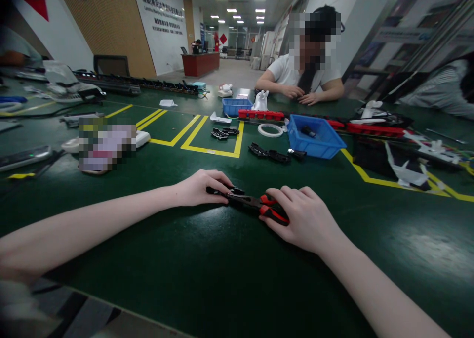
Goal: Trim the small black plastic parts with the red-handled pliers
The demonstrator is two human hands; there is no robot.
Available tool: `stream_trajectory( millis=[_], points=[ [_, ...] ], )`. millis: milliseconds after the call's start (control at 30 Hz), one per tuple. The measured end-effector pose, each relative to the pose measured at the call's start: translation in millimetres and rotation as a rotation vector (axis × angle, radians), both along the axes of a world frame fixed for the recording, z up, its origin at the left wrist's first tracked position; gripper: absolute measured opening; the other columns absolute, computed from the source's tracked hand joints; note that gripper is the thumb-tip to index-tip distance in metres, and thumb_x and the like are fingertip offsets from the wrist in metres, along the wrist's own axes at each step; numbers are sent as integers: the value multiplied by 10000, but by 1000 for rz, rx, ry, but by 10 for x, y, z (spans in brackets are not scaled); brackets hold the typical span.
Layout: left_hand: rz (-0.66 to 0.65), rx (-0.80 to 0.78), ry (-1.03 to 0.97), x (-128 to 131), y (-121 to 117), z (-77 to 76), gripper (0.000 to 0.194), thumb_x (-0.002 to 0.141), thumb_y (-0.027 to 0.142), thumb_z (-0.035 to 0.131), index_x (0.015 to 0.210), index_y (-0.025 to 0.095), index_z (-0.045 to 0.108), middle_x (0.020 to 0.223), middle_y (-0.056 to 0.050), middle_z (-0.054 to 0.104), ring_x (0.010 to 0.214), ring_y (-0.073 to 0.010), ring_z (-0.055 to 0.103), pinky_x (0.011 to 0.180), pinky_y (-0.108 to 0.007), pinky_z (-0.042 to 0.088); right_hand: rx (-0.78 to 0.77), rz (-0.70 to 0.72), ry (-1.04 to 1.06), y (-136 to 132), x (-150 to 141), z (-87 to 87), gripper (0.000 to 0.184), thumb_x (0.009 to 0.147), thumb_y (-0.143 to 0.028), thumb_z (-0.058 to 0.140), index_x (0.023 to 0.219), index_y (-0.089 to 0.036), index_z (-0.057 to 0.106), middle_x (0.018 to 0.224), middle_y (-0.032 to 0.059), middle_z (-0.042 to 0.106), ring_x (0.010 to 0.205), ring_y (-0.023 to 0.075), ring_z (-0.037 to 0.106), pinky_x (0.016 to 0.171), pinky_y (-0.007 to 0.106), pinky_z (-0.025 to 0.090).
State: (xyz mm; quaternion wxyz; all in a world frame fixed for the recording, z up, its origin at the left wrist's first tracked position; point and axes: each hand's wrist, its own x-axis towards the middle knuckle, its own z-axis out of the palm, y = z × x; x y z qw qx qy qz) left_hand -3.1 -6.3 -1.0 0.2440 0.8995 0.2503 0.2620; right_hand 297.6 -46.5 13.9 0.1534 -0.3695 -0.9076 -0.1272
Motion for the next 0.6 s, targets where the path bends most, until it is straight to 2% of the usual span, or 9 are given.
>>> stream_trajectory(
  millis=[333, 600],
  points=[
    [0, 7, 12, 6, -2, 22, 167, 845, 186, 746, 1009, 165, 775, 1129, -107, 691, 1012, -205, 669, 898, -366, 546, 39, -3, -30, -19, -10, 4, 449, 897, -515, 541, 1173, -170, 622, 924, 113, 700, 727, 241, 637, 665, 368, 457],
    [-15, -17, 5, -1, 13, 12, 186, 849, 197, 747, 1032, 171, 769, 1131, -103, 688, 1011, -196, 668, 907, -359, 543, 80, -4, -67, 13, 134, 20, 466, 905, -535, 519, 1175, -168, 611, 935, 117, 698, 703, 240, 629, 632, 364, 476]
  ],
)
